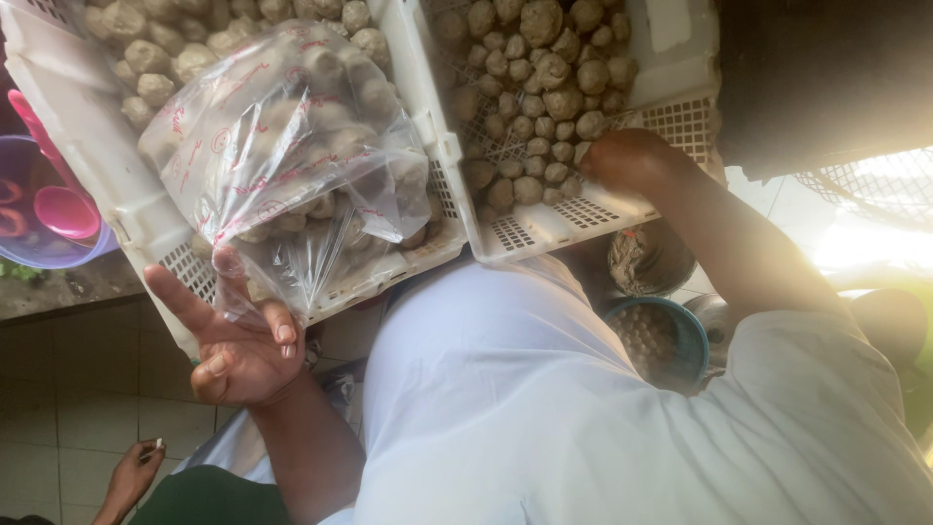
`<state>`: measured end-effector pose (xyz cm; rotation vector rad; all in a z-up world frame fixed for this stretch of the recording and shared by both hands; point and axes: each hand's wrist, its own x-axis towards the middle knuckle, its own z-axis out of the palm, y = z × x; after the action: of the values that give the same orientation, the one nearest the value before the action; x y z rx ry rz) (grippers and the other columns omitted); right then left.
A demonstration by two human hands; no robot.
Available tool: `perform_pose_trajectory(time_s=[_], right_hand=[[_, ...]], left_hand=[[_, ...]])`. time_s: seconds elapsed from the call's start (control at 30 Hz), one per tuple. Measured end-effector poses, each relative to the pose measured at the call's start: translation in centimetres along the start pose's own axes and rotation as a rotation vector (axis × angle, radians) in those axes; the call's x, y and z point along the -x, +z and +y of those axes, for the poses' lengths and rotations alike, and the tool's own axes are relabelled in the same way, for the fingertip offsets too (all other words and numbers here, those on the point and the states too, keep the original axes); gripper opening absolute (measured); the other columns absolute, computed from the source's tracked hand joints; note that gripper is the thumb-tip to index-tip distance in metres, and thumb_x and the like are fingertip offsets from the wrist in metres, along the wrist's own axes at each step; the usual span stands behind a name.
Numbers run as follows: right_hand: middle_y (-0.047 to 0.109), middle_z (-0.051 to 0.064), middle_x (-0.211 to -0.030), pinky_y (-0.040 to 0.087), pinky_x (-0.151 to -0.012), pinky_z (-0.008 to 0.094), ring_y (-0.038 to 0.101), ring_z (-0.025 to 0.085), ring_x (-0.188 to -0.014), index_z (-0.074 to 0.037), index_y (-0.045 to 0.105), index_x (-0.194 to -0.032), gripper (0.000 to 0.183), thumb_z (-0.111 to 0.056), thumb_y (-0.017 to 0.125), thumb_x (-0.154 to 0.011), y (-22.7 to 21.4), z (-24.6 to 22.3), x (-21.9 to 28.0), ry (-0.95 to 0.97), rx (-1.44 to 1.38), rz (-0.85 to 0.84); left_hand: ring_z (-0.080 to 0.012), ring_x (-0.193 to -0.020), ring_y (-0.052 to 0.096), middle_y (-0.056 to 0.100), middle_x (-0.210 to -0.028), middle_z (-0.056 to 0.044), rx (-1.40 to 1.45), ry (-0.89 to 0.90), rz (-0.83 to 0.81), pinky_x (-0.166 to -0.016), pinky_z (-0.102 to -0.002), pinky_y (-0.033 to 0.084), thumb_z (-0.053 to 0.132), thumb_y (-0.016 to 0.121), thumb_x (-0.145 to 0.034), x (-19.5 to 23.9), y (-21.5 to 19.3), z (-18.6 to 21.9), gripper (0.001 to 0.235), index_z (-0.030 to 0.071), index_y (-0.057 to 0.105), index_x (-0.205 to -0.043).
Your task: The person picks round meatballs from a white crate and places them into a clear plastic bag held in the left hand. The bag is gradually filled as the person continues to transfer meatballs from the crate.
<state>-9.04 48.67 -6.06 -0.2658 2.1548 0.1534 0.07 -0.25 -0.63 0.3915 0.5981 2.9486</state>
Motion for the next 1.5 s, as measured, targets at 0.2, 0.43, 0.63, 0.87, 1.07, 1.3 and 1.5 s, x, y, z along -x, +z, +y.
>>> perform_pose_trajectory(time_s=[0.2, 0.43, 0.63, 0.87, 1.07, 1.3, 1.5], right_hand=[[0.019, 0.017, -0.134, 0.036, -0.107, 0.046, 0.031, 0.037, -0.126, -0.019, 0.034, -0.138, 0.051, -0.012, 0.064, -0.097, -2.0, 0.7, 1.3, -0.037, -0.396, 0.361], [-0.008, 0.021, -0.154, 0.025, -0.12, 0.047, 0.01, 0.043, -0.145, -0.024, 0.014, -0.156, 0.078, -0.009, 0.062, -0.097, -7.7, -3.3, 2.8, 0.26, -0.357, 0.256], [-0.019, 0.021, -0.165, 0.037, -0.117, 0.043, 0.019, 0.042, -0.151, -0.021, -0.001, -0.162, 0.089, -0.008, 0.052, -0.092, -6.5, -8.2, 2.0, 0.036, -0.991, 0.026], [0.054, 0.016, -0.153, 0.047, -0.117, 0.04, 0.059, 0.028, -0.138, -0.011, 0.048, -0.152, 0.05, -0.035, 0.047, -0.109, -4.1, -8.1, 2.0, -0.258, -0.498, -0.051], [0.031, 0.025, -0.154, 0.036, -0.116, 0.052, 0.036, 0.043, -0.142, -0.008, 0.031, -0.157, 0.076, -0.029, 0.069, -0.094, -5.3, -3.1, 0.6, 0.096, -0.474, 0.452], [0.035, 0.017, -0.157, 0.041, -0.116, 0.048, 0.046, 0.037, -0.138, -0.015, 0.021, -0.164, 0.084, -0.03, 0.067, -0.095, -5.0, -5.6, -3.6, -0.088, -0.407, 0.28], [0.059, 0.016, -0.146, 0.05, -0.112, 0.045, 0.06, 0.033, -0.129, -0.01, 0.054, -0.146, 0.044, -0.022, 0.059, -0.104, -7.5, -1.5, -4.7, -0.022, -0.623, 0.724]], left_hand=[[-0.0334, -0.109, 0.071, 0.027, -0.167, -0.029, -0.06, 0.066, 0.211, -0.071, -0.035, 0.064, 0.015, 0.06, -0.074, 0.2, -0.4, -0.1, 0.108, 0.035, 0.011, -0.168], [-0.0345, -0.092, 0.075, 0.032, -0.169, -0.024, -0.035, 0.005, 0.022, -0.079, -0.034, 0.064, 0.017, 0.057, -0.086, 0.1, -0.3, 0.0, 0.099, 0.036, 0.015, -0.173], [-0.0339, -0.089, 0.076, 0.034, -0.17, -0.021, -0.046, 0.014, 0.003, -0.077, -0.034, 0.065, 0.018, 0.056, -0.086, 0.2, 0.0, -0.1, 0.099, 0.037, 0.014, -0.173], [-0.0326, -0.09, 0.076, 0.034, -0.17, -0.021, -0.04, 0.014, 0.007, -0.079, -0.033, 0.064, 0.018, 0.056, -0.087, 0.3, -0.2, -0.1, 0.093, 0.035, 0.015, -0.169], [-0.0332, -0.092, 0.075, 0.034, -0.17, -0.023, -0.049, 0.027, 0.012, -0.078, -0.033, 0.064, 0.018, 0.056, -0.087, 0.4, -0.3, 0.0, 0.093, 0.034, 0.016, -0.169], [-0.031, -0.09, 0.076, 0.034, -0.17, -0.02, -0.063, 0.0, -0.008, -0.08, -0.034, 0.063, 0.019, 0.056, -0.088, 0.0, -0.3, 0.1, 0.093, 0.035, 0.015, -0.17], [-0.0343, -0.092, 0.074, 0.034, -0.169, -0.023, -0.026, 0.018, 0.015, -0.083, -0.036, 0.064, 0.018, 0.057, -0.089, 0.3, -0.2, -0.1, 0.094, 0.035, 0.019, -0.174]])
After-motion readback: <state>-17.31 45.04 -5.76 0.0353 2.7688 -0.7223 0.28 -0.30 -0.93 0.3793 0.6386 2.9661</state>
